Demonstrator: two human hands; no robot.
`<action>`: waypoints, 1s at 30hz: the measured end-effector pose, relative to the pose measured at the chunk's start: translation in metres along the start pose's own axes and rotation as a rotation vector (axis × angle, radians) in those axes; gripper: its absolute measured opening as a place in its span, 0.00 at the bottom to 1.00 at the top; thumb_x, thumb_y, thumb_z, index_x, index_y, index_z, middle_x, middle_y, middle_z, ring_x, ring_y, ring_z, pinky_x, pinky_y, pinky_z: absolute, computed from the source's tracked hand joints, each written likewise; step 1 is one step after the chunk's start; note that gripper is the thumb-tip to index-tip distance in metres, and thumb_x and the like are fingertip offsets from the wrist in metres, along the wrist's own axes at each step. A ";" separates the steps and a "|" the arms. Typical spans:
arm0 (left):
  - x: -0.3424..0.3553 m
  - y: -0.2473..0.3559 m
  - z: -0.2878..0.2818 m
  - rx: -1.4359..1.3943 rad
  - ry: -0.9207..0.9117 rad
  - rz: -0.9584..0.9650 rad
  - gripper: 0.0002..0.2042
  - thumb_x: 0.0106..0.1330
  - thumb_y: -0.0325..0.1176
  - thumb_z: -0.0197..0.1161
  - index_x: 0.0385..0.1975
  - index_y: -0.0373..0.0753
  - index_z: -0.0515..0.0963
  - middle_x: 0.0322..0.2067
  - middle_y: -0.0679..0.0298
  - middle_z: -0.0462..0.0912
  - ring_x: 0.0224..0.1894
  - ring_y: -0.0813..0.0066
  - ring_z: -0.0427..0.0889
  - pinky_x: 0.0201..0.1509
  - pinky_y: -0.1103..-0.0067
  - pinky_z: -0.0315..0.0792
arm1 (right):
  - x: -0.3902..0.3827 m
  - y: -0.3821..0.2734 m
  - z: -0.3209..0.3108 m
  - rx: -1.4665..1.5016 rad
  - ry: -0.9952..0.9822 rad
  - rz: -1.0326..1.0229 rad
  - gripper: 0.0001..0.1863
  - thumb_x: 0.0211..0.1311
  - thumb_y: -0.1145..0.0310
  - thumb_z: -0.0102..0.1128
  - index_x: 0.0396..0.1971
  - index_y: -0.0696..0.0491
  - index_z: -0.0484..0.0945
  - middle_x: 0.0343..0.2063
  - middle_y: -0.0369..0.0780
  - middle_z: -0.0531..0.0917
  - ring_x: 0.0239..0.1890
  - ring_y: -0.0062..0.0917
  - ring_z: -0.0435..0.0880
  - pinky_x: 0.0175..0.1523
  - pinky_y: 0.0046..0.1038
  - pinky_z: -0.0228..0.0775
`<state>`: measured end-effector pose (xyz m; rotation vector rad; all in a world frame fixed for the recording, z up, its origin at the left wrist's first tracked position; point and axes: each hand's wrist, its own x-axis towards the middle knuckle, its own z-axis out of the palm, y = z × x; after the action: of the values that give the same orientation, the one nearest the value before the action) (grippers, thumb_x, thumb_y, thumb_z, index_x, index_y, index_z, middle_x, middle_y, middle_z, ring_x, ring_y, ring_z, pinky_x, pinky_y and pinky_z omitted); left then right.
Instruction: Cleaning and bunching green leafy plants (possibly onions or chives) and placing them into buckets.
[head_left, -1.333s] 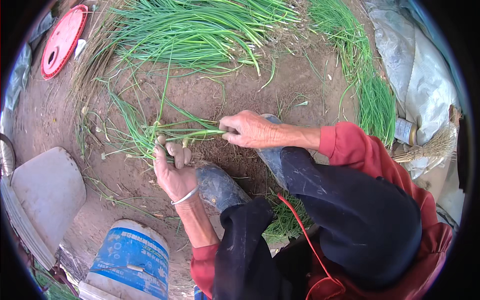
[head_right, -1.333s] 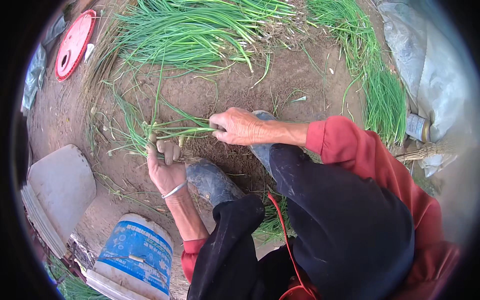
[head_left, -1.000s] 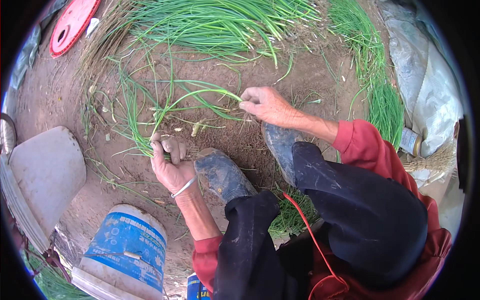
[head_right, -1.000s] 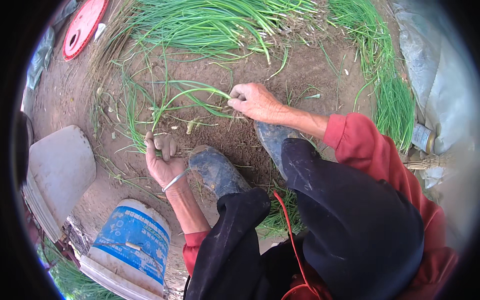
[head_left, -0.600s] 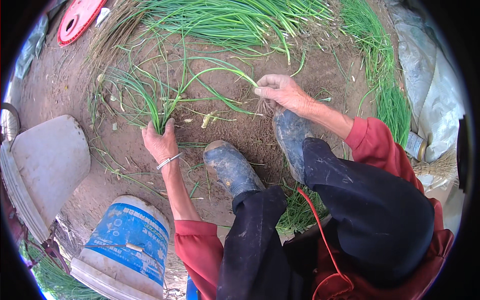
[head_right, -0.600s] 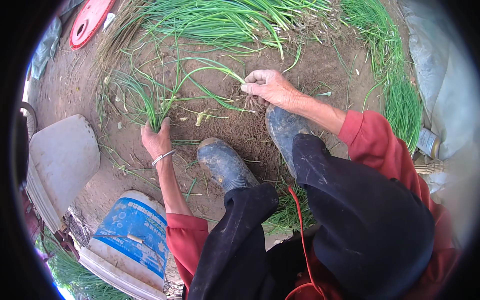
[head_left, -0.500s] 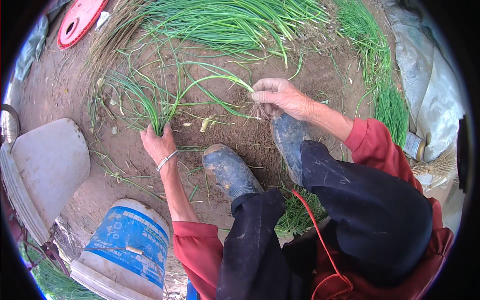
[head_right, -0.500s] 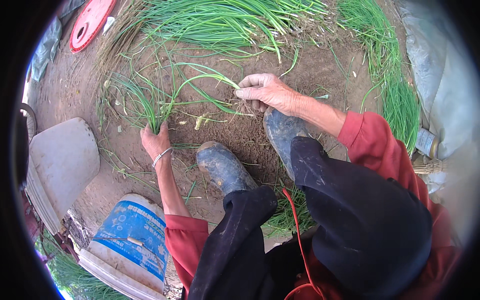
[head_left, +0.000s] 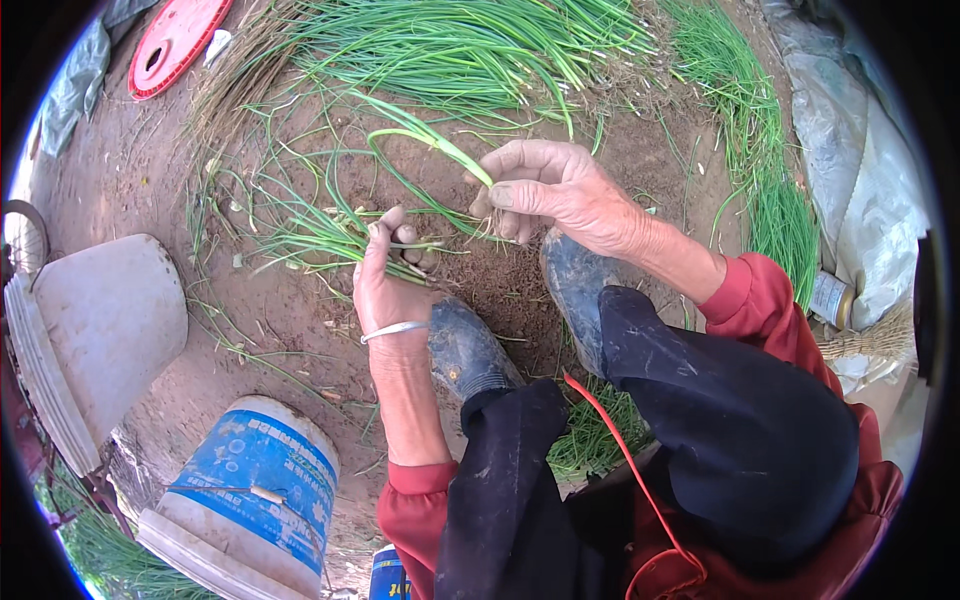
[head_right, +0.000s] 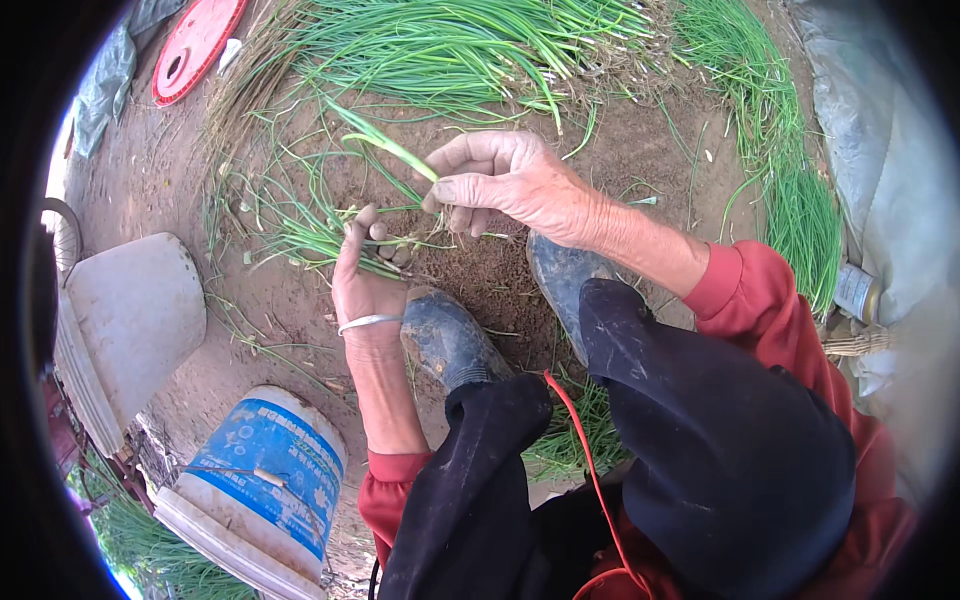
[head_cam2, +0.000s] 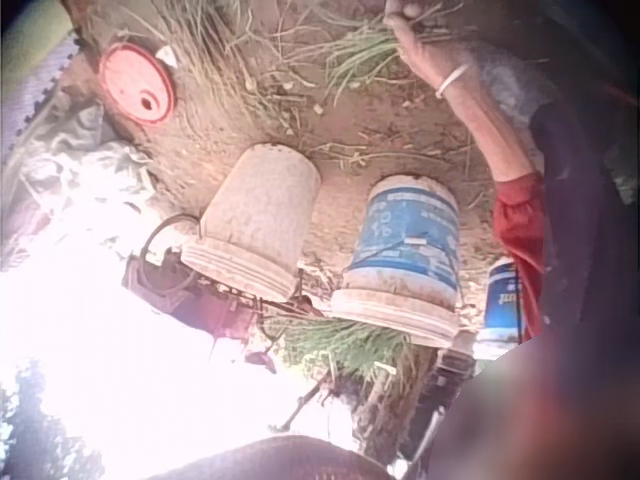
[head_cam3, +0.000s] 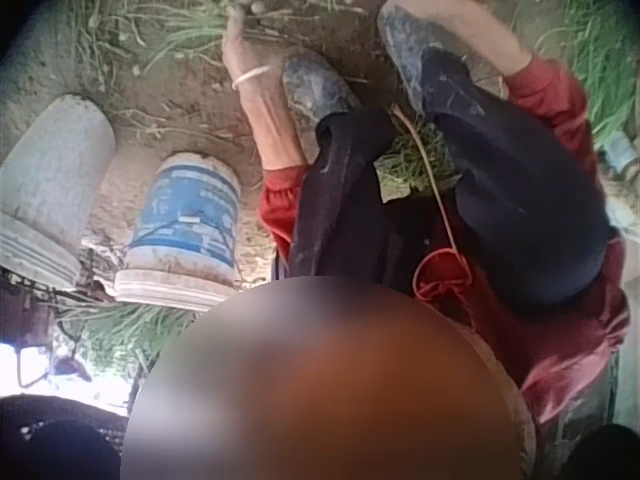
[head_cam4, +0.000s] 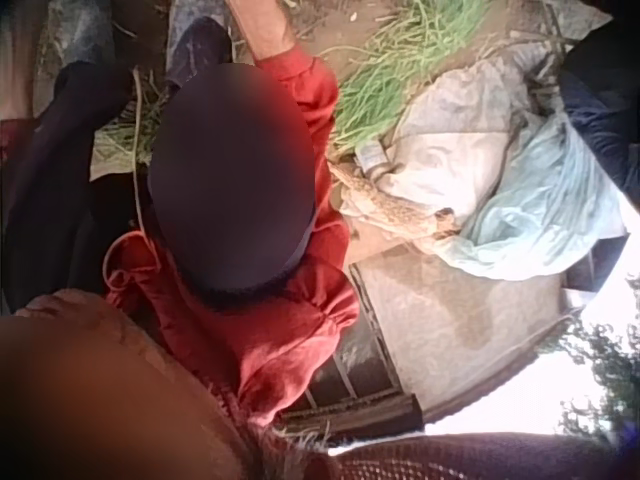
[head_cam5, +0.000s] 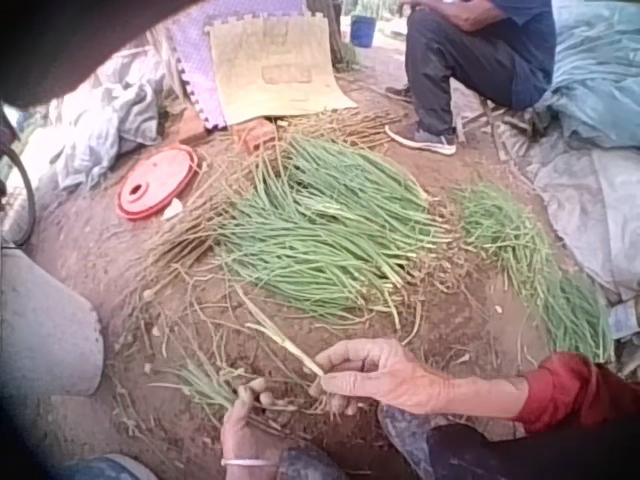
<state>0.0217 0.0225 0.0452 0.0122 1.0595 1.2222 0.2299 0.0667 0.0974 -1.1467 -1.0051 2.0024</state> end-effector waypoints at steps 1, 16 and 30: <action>-0.001 -0.003 0.000 -0.005 -0.002 -0.004 0.15 0.67 0.39 0.54 0.43 0.33 0.75 0.26 0.68 0.75 0.24 0.82 0.69 0.29 0.84 0.64 | -0.005 -0.010 0.008 0.008 -0.028 -0.051 0.15 0.61 0.67 0.59 0.44 0.59 0.75 0.30 0.39 0.83 0.27 0.16 0.80 0.33 0.17 0.74; -0.010 -0.035 0.010 -0.275 -0.522 -0.050 0.14 0.69 0.35 0.46 0.51 0.38 0.70 0.55 0.57 0.71 0.65 0.56 0.57 0.68 0.58 0.52 | -0.017 0.036 0.009 -0.684 0.014 -0.194 0.13 0.52 0.62 0.61 0.32 0.57 0.80 0.24 0.44 0.81 0.30 0.35 0.81 0.38 0.33 0.71; -0.069 -0.015 0.092 0.188 -0.666 -0.018 0.12 0.70 0.35 0.46 0.49 0.40 0.69 0.61 0.50 0.60 0.65 0.52 0.56 0.66 0.55 0.52 | -0.086 -0.026 0.011 -0.862 -0.040 -0.336 0.16 0.60 0.64 0.52 0.38 0.62 0.65 0.29 0.55 0.77 0.36 0.52 0.75 0.39 0.47 0.65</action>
<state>0.0965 0.0109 0.1330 0.5193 0.5792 0.9899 0.2617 0.0084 0.1593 -1.2216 -2.0321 1.3285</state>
